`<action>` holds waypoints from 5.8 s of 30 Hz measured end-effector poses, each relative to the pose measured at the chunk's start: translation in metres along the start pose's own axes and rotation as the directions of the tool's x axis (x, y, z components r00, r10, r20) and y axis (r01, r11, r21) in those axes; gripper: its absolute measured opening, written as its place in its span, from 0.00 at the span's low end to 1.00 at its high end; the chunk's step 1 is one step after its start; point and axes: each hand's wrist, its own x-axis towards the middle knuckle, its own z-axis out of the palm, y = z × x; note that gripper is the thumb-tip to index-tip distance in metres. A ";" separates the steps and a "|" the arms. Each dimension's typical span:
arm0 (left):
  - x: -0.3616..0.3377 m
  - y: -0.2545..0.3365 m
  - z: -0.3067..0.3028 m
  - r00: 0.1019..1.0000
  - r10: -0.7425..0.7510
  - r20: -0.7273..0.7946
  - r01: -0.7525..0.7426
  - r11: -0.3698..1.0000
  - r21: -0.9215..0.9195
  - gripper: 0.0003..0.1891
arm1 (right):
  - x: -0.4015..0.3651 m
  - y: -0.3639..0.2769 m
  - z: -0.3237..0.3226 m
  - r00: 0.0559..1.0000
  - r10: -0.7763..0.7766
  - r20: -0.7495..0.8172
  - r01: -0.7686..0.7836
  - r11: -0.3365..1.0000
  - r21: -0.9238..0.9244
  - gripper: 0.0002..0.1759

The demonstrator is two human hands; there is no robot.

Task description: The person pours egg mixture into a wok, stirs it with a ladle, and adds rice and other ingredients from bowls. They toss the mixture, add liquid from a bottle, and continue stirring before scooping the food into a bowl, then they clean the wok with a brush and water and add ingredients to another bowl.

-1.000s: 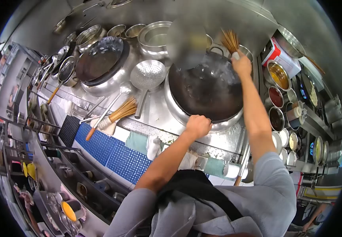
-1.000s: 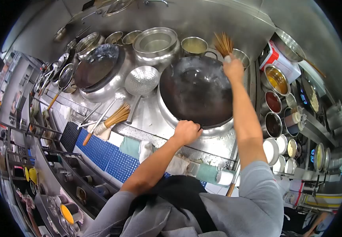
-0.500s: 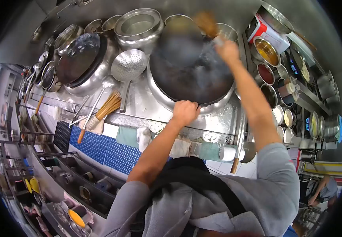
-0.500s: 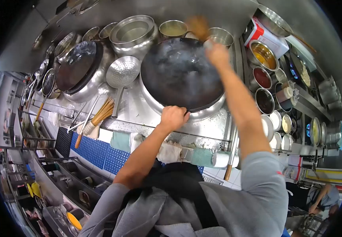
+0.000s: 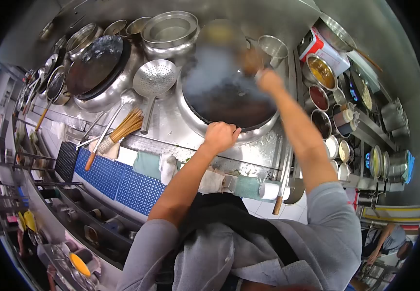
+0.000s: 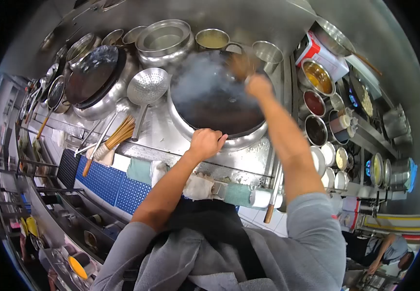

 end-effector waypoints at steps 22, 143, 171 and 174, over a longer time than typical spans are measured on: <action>-0.308 -0.041 -0.039 0.769 -0.633 -0.082 0.515 0.692 -0.505 0.09 | -0.148 0.071 -0.075 0.753 -0.461 0.470 0.159 0.820 0.549 0.39; -0.161 0.042 0.007 0.902 -0.388 -0.188 0.218 0.788 -0.576 0.08 | -0.155 0.286 0.006 0.840 0.532 0.106 -0.203 0.128 0.971 0.10; -0.554 0.058 0.165 0.273 -0.944 -0.186 0.775 0.331 -0.539 0.18 | -0.319 -0.055 0.025 0.647 -0.540 -0.538 0.750 0.576 0.324 0.20; -0.578 0.088 0.139 0.032 -0.995 -0.099 0.563 0.100 -0.820 0.12 | -0.403 -0.111 0.140 0.554 -0.726 0.407 0.200 0.590 0.782 0.15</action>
